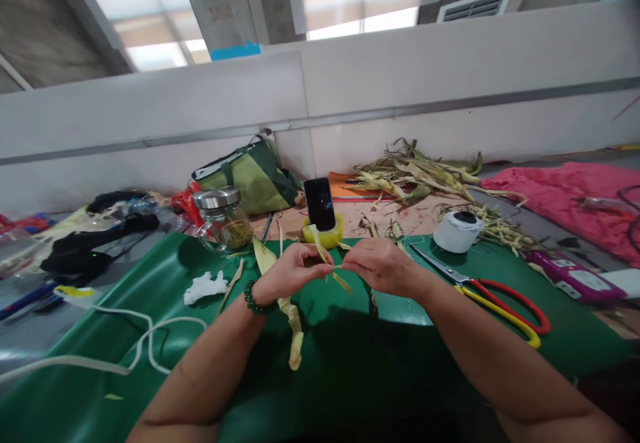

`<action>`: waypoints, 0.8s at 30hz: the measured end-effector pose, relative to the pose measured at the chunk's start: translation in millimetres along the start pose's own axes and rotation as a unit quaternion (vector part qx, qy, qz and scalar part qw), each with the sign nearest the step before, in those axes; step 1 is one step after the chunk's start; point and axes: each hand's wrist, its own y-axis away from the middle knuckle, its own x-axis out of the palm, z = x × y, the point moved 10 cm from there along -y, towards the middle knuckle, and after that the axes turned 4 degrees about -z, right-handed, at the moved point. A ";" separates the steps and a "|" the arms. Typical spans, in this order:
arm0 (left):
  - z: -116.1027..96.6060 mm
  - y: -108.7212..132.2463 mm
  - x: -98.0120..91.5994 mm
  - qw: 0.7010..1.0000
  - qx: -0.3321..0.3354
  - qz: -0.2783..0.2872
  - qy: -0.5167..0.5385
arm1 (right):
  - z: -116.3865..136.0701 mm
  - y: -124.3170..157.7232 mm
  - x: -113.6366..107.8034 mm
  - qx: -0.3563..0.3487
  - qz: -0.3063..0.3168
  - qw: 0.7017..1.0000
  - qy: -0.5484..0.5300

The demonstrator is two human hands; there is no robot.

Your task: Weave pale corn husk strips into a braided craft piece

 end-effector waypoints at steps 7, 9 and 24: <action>13.3 -6.0 -8.5 0.979 -0.052 -0.051 0.191 | -19.5 1.4 -8.3 0.084 -0.067 0.994 0.028; 19.4 -6.4 -6.0 0.949 -0.072 -0.082 0.296 | -17.3 1.2 -15.9 0.083 -0.112 0.990 0.033; 11.7 -0.2 -7.2 0.949 -0.040 -0.115 0.290 | 12.6 4.7 -50.0 0.012 -0.220 0.970 0.107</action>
